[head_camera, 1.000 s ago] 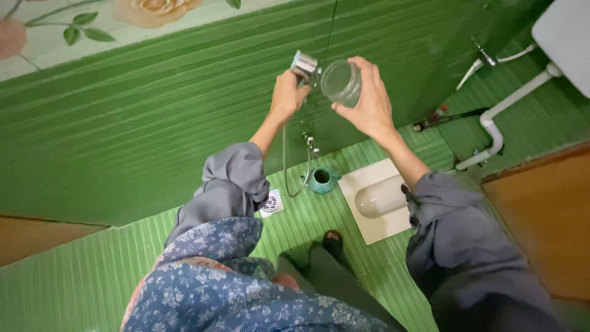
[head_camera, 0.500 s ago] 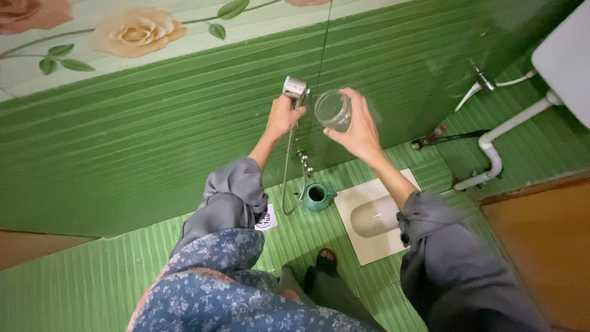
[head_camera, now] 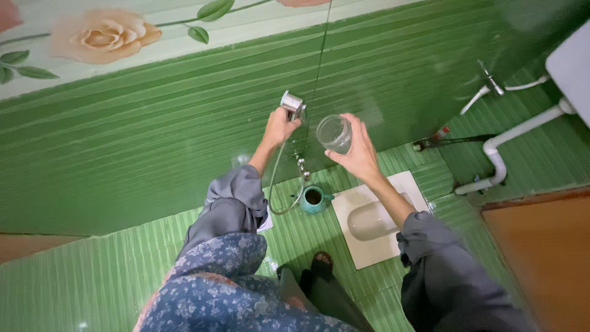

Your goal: The person fills a clear glass with water from a handheld shower head and a sink faucet. They repeatedly rinse the glass and pour water into a white water heater tank, then place the glass on a wall-mounted holder.

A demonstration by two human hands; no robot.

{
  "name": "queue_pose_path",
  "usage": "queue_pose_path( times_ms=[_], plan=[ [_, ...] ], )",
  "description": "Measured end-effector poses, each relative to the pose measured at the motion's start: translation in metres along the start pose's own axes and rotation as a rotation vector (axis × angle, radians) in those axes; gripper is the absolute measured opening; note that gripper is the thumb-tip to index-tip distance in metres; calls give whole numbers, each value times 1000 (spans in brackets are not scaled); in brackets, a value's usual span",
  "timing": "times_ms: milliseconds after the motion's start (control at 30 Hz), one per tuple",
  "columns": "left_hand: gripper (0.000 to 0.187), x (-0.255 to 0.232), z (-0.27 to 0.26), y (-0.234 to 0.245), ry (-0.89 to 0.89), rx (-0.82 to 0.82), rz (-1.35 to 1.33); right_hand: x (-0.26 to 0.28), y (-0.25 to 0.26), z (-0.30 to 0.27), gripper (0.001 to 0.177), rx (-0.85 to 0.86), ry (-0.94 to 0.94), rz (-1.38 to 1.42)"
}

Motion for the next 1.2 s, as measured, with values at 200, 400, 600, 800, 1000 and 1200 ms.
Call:
queue_pose_path(
  times_ms=[200, 400, 600, 800, 1000, 1200],
  plan=[
    [26, -3, 9, -1, 28, -40, -69, -7, -11, 9, 95, 28, -23, 27],
    [27, -2, 10, 2, -11, -38, -86, -4, -23, 22, 96, 58, -52, 39],
    [31, 14, 18, -12, -59, -65, -80, 2, -28, 28, 96, 55, 20, 76],
    [34, 38, 21, -24, 44, -182, 62, 0, -28, 32, 96, 63, -15, 65],
    [41, 56, 15, -34, 168, -303, 103, -5, -26, 30, 95, 50, 4, 66],
    [42, 58, 13, -34, 192, -329, 90, -1, -28, 27, 95, 54, -1, 68]
  ],
)
Point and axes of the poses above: each hand's wrist, its own z-axis towards the middle knuckle, its own y-axis out of the back of the hand, x = y × z, the point moved 6 cm from there along z, towards the middle knuckle, and after that the axes turned 3 degrees about z, right-handed, at the moved point
